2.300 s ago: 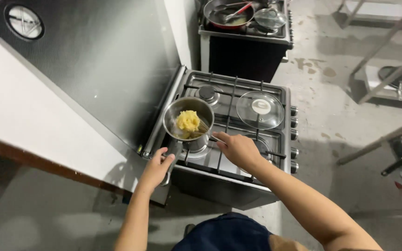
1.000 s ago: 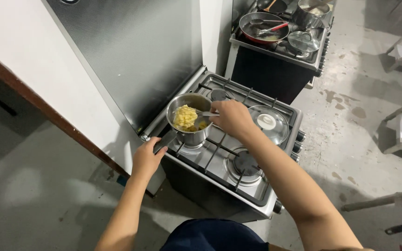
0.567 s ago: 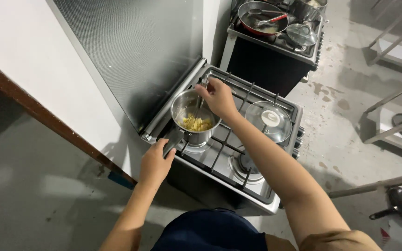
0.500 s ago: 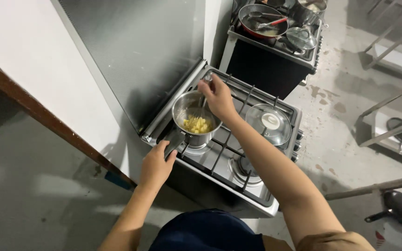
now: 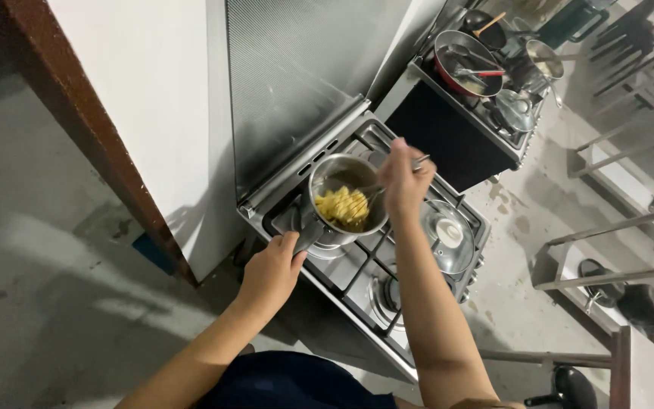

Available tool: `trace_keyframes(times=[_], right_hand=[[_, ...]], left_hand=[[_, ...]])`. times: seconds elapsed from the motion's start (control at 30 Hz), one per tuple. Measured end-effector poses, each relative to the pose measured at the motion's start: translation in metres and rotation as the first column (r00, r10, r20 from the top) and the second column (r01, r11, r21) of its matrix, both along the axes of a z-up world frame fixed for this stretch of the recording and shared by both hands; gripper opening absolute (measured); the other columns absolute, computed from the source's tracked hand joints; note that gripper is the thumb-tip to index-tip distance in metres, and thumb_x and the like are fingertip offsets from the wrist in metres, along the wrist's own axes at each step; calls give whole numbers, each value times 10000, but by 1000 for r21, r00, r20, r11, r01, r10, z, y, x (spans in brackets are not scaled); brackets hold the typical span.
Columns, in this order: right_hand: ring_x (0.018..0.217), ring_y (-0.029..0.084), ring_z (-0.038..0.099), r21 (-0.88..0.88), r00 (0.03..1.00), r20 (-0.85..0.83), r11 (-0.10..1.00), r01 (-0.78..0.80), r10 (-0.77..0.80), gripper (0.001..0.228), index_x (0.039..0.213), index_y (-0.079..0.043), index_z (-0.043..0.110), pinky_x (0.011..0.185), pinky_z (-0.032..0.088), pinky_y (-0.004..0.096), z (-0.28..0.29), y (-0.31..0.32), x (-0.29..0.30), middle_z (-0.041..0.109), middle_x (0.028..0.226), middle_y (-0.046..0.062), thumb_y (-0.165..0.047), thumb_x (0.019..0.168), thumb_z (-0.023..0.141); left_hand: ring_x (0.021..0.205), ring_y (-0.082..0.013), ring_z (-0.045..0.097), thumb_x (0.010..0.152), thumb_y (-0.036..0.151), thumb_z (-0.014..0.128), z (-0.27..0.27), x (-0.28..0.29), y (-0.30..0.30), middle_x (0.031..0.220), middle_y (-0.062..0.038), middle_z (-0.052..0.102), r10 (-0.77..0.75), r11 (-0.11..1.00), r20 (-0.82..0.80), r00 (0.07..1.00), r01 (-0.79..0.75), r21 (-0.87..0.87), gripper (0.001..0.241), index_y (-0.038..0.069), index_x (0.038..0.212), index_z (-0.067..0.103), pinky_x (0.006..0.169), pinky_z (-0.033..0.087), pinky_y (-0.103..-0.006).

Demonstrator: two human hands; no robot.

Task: Whisking a thick mixture in a pot on a gas stove.

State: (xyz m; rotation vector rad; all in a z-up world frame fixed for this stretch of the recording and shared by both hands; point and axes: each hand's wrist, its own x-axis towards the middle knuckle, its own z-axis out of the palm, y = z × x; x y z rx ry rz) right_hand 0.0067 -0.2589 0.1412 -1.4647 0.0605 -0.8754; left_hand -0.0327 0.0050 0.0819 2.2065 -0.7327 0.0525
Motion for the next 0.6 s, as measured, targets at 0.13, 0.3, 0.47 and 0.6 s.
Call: trace_keyframes(times=[0.13, 0.3, 0.47, 0.6], right_hand=[[432, 99, 490, -80, 995, -94, 996, 28, -36, 480, 636, -76, 551, 421, 371, 257, -5, 1, 8, 525, 518, 6, -270, 1068, 626], [448, 99, 461, 11, 1000, 6, 1000, -10, 10, 494, 641, -98, 526, 430, 336, 255, -9, -7, 8, 498, 535, -3, -280, 1090, 624], [448, 107, 466, -54, 999, -39, 998, -39, 37, 487, 638, -99, 546, 429, 341, 276, 18, -1, 9, 512, 540, 12, -284, 1084, 610], [456, 102, 444, -42, 998, 5, 997, -60, 61, 471, 642, -93, 546, 440, 337, 278, 0, -4, 12, 521, 550, 19, -249, 1083, 597]], left_hand=[[727, -401, 695, 957, 250, 664, 4, 2, 1, 956, -169, 670, -18, 1000, 2, 1000, 18, -6, 277, 64, 1130, 552, 586, 563, -487], [705, -401, 694, 946, 248, 666, 2, 0, 0, 942, -174, 662, -14, 999, 11, 1000, 14, 29, 301, 57, 1145, 545, 563, 562, -481], [690, -403, 692, 938, 228, 666, 7, 5, 0, 977, -180, 662, -15, 1000, 68, 998, 15, -4, 299, 50, 1142, 540, 555, 560, -477], [699, -391, 695, 960, 236, 657, 8, -1, 3, 964, -160, 663, -43, 999, -2, 999, 43, 30, 272, 56, 1126, 539, 564, 564, -475]])
